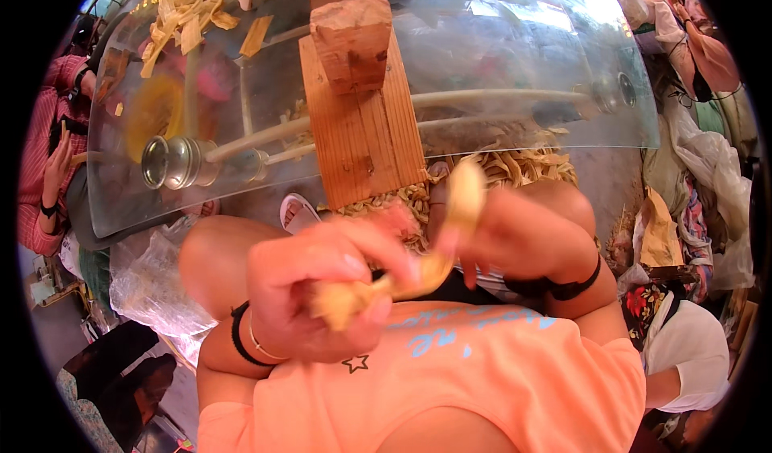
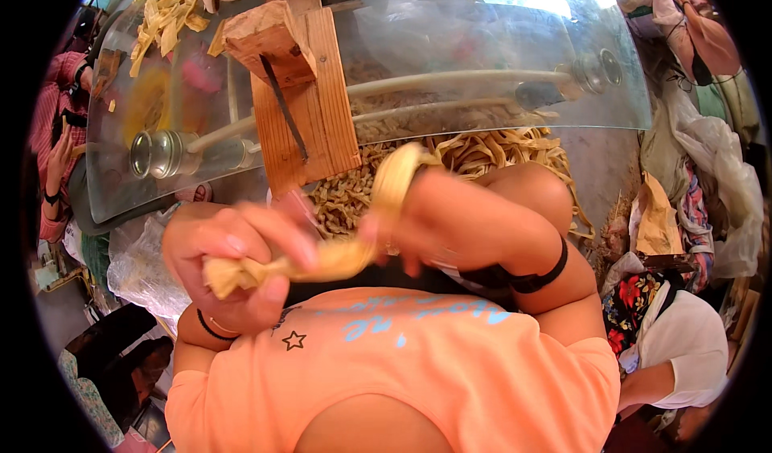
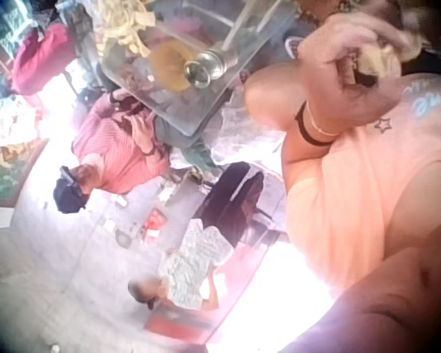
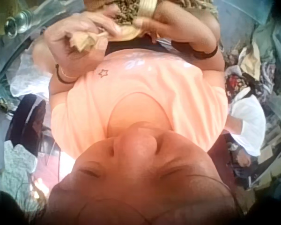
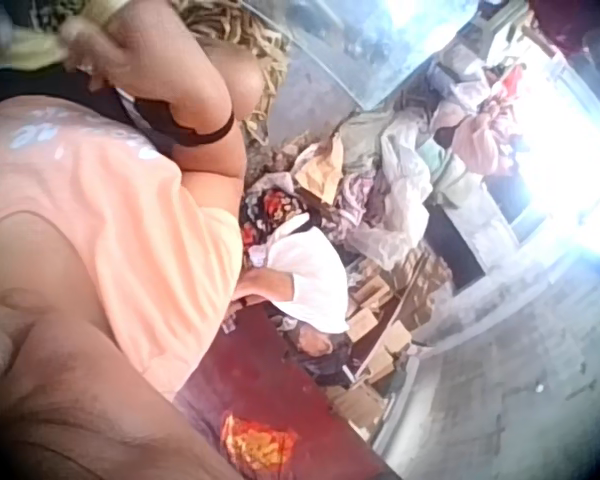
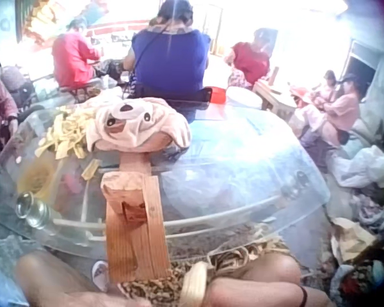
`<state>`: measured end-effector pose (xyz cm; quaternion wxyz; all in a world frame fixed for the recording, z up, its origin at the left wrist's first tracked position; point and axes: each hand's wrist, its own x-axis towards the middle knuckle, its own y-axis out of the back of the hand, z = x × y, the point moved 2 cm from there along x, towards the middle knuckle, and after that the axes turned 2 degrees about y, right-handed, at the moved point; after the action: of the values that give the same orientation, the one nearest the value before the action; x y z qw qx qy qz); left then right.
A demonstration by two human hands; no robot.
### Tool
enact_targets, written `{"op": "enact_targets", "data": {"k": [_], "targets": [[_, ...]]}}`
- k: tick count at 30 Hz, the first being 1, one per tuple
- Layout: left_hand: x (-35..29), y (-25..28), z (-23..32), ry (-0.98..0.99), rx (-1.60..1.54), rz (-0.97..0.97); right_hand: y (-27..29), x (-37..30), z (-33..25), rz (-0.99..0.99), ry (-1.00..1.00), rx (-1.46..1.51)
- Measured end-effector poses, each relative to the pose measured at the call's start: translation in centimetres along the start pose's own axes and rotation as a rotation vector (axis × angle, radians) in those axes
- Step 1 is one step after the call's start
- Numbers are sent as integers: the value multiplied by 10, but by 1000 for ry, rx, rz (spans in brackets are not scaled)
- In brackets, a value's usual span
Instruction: The person weaves flexible light-colored strips together by hand, creating a knotted or braided pattern.
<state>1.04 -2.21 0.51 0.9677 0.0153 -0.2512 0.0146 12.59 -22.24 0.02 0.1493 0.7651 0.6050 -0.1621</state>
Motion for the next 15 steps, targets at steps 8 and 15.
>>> {"op": "enact_targets", "data": {"k": [8,15], "targets": [[-16,-18,-13,297,-134,-116,-3,8,-14,58,494,49],[-15,-9,-10,412,-387,32,-22,11,-7,-140,519,181]]}}
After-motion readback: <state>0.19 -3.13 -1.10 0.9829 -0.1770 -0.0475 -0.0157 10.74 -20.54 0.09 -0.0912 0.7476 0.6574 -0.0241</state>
